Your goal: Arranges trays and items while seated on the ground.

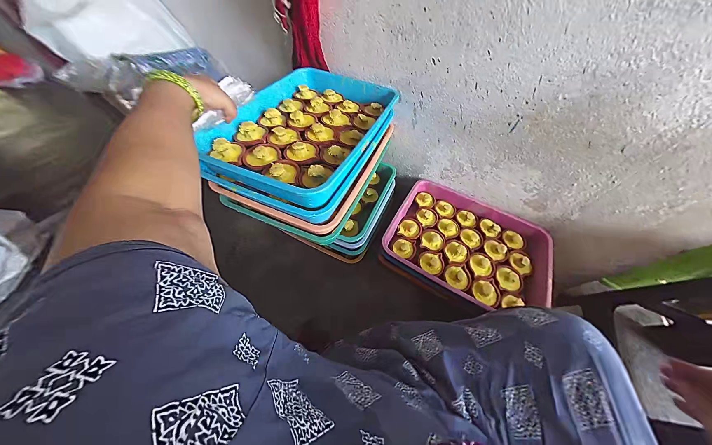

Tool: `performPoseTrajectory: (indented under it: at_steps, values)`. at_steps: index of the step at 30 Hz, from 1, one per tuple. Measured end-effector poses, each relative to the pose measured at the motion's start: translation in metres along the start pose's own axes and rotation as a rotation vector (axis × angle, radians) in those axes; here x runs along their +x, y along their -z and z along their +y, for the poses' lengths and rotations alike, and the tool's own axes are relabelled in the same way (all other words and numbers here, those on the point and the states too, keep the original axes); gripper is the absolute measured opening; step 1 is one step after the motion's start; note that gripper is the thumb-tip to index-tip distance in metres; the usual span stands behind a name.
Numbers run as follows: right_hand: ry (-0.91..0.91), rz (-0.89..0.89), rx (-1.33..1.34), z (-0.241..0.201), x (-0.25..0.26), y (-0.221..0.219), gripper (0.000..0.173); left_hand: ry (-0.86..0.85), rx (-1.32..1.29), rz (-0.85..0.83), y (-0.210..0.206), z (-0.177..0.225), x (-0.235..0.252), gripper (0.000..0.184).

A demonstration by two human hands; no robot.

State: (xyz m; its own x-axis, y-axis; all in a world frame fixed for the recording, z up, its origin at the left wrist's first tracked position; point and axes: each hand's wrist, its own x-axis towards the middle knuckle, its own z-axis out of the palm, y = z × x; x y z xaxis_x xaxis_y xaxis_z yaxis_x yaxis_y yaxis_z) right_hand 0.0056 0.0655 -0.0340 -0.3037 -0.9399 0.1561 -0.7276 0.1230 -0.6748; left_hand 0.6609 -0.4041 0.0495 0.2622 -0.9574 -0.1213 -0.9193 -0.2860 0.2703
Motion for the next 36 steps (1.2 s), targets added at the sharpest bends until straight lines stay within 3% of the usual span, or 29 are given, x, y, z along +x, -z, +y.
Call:
performPoseTrajectory:
  at_steps: [6,10,13,15,18,20,22,26,30,36]
  values:
    - [0.301,-0.213,0.149,-0.121,0.102,-0.138,0.024,-0.079,-0.038,-0.108,0.015,-0.016,0.005,0.047]
    - [-0.012,-0.563,0.561,-0.226,0.155,-0.227,0.038,-0.097,-0.114,-0.194,0.022,-0.033,0.016,0.055]
    - [-0.187,-0.609,0.746,-0.271,0.189,-0.277,0.052,-0.093,-0.318,-0.264,0.020,-0.045,0.029,0.047]
    - [-0.169,-0.575,0.878,-0.285,0.202,-0.292,0.059,-0.090,-0.570,-0.308,0.009,-0.063,0.037,0.035]
    - [-0.062,-0.519,1.002,-0.292,0.208,-0.300,0.069,-0.143,-0.955,-0.378,-0.022,-0.087,0.042,0.032]
    - [-0.085,-0.500,1.008,-0.298,0.207,-0.307,0.055,-0.198,-1.113,-0.353,-0.038,-0.091,0.032,0.037]
    - [-0.094,-0.515,0.963,-0.300,0.208,-0.307,0.052,-0.261,-1.135,-0.339,-0.044,-0.091,0.025,0.045]
    - [0.042,-0.502,0.905,-0.280,0.196,-0.295,0.071,-0.337,-1.174,-0.226,-0.032,-0.084,-0.009,0.051]
    - [0.200,-0.392,0.925,-0.281,0.171,-0.253,0.071,-0.456,-1.231,-0.040,0.004,-0.063,-0.071,0.052]
    - [0.351,-0.199,0.928,-0.260,0.104,-0.151,0.071,-0.890,-1.122,-0.122,0.044,-0.023,-0.130,0.047]
